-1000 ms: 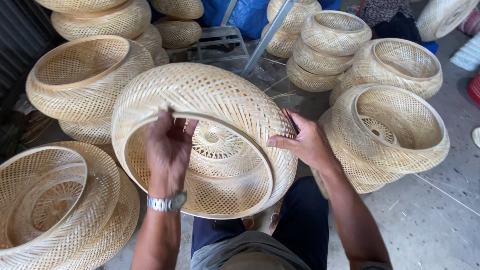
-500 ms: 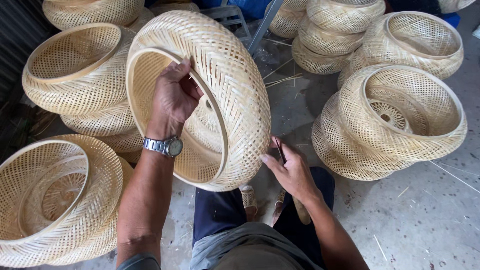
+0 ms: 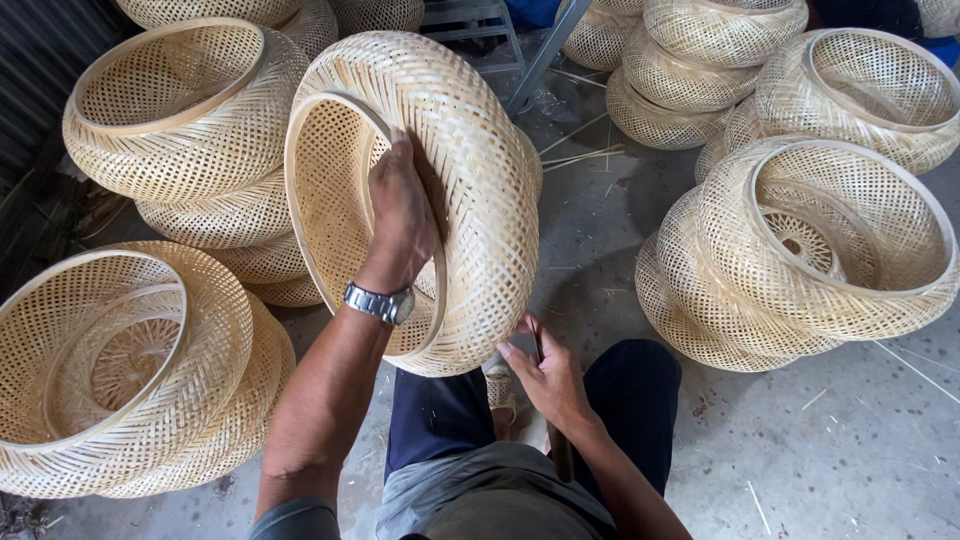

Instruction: The person holds a woven bamboo basket and uses a flat metal tool to press and smooth the rim and body. The person rotates the basket to work around the circumference, tapping and adjusting the weave to ensure a tight finish.

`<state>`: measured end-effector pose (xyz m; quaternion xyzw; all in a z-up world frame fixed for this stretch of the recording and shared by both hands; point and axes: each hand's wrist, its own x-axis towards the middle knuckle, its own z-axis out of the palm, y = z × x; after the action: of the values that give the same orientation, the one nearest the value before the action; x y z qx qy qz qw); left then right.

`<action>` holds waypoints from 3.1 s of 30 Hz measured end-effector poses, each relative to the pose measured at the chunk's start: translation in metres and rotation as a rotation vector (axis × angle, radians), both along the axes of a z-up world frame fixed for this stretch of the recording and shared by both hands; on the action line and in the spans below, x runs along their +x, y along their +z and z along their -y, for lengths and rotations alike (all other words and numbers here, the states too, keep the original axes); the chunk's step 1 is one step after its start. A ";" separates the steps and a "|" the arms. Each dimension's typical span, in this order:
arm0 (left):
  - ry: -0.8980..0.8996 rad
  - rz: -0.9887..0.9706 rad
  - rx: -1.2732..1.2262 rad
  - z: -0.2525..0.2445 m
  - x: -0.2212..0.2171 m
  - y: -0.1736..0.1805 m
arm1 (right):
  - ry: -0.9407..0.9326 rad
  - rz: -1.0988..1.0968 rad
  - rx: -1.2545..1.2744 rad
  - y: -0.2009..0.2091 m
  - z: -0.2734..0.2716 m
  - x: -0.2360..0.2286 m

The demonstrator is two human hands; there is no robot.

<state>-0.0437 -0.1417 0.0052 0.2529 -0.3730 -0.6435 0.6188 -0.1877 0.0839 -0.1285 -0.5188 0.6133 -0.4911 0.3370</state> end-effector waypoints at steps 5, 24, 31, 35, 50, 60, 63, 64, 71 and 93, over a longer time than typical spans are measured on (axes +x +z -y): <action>0.107 0.066 -0.017 -0.031 0.006 -0.008 | 0.057 0.023 -0.060 -0.015 0.004 -0.026; -0.005 -0.223 -0.158 -0.143 0.003 0.003 | 0.221 -0.358 -0.619 0.153 0.012 -0.005; -0.034 -0.230 -0.135 -0.148 0.004 0.003 | 0.123 -0.399 -0.612 0.152 0.012 0.007; -0.021 -0.156 -0.171 -0.149 0.005 -0.002 | 0.087 -0.442 -0.630 0.146 0.011 0.011; -0.027 -0.188 -0.156 -0.147 0.007 -0.004 | -0.016 -0.481 -0.681 0.139 0.014 0.021; -0.047 -0.246 -0.148 -0.146 0.006 -0.005 | -0.029 -0.481 -0.690 0.136 0.017 0.025; -0.039 -0.240 -0.146 -0.146 0.006 -0.005 | -0.042 -0.517 -0.696 0.137 0.017 0.025; -0.040 -0.236 -0.144 -0.146 0.006 -0.005 | -0.037 -0.520 -0.687 0.137 0.017 0.025; -0.042 -0.198 -0.130 -0.148 0.005 -0.004 | 0.008 -0.502 -0.624 0.142 0.016 0.023; 0.045 -0.232 -0.107 -0.139 0.026 0.006 | -0.075 -0.341 -0.528 0.133 0.025 -0.007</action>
<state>-0.0177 -0.0026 0.0109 0.1515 -0.3269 -0.6337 0.6845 -0.1942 0.0594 0.0041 -0.6401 0.5310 -0.5515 0.0645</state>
